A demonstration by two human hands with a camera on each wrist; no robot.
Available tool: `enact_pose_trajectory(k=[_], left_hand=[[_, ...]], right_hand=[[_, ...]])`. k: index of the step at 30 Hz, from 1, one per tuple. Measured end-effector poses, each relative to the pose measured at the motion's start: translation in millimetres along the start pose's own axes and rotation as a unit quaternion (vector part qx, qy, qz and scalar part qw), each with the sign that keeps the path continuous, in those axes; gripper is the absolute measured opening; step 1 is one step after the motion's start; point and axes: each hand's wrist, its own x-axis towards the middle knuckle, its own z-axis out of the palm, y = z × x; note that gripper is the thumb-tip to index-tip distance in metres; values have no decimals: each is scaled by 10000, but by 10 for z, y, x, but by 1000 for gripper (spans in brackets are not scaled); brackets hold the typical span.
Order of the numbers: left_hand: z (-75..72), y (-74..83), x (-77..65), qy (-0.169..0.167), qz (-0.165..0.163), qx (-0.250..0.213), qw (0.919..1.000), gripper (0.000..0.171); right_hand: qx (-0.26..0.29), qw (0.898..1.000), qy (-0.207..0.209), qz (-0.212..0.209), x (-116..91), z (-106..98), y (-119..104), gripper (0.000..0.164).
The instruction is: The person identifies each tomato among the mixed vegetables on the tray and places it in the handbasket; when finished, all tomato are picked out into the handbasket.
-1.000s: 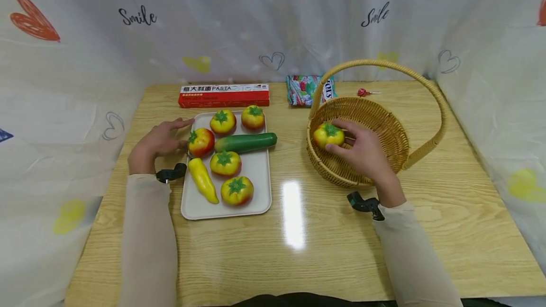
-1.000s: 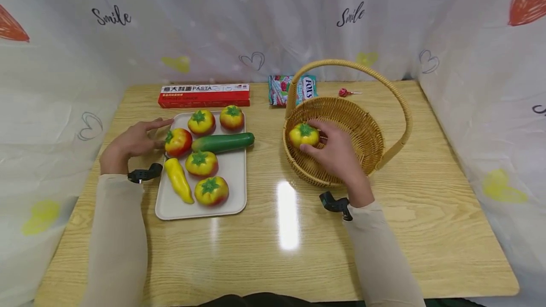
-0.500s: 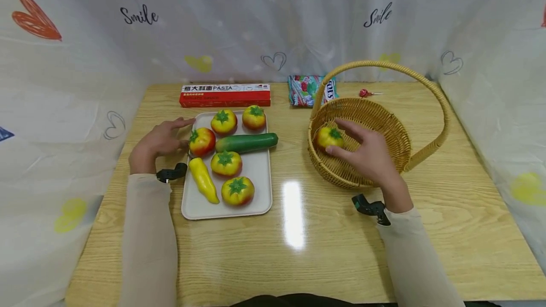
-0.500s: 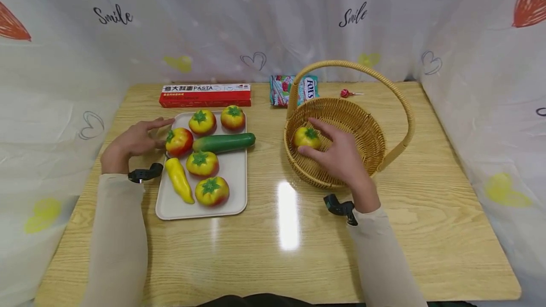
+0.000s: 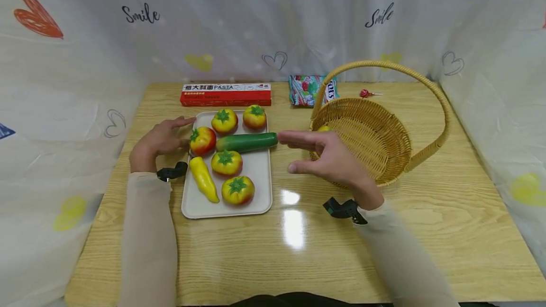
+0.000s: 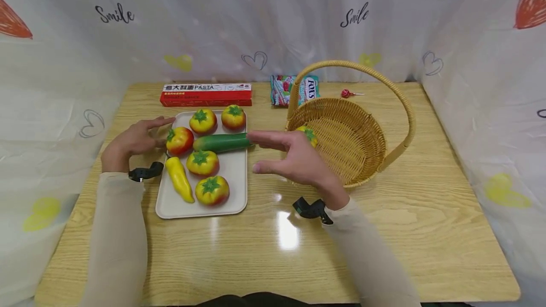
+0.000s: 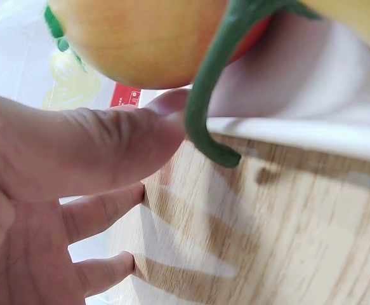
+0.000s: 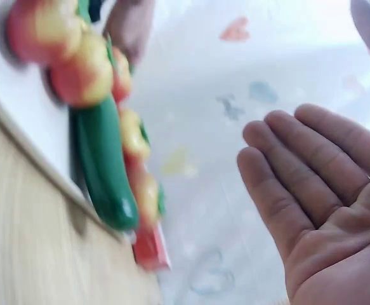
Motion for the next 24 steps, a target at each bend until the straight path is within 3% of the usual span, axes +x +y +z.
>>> enact_pose_trajectory(k=[4,8,12,24], left_hand=[[-1,3,3,-14,-31,-9,10000,78],[-2,1,3,-12,-47,-49,10000,78],[-3,2,-2,-24,-53,-33,10000,78],[-13,6,-7,-52,-41,-71,10000,77]], right_hand=[[-431,9972,-605,61,147,230,47,62],[-1097,9873,-1142,116,277,464,169,63],[-1232,9813,-1452,268,360,667,325,66],[-1511,9810,-1212,121,406,940,600,54]])
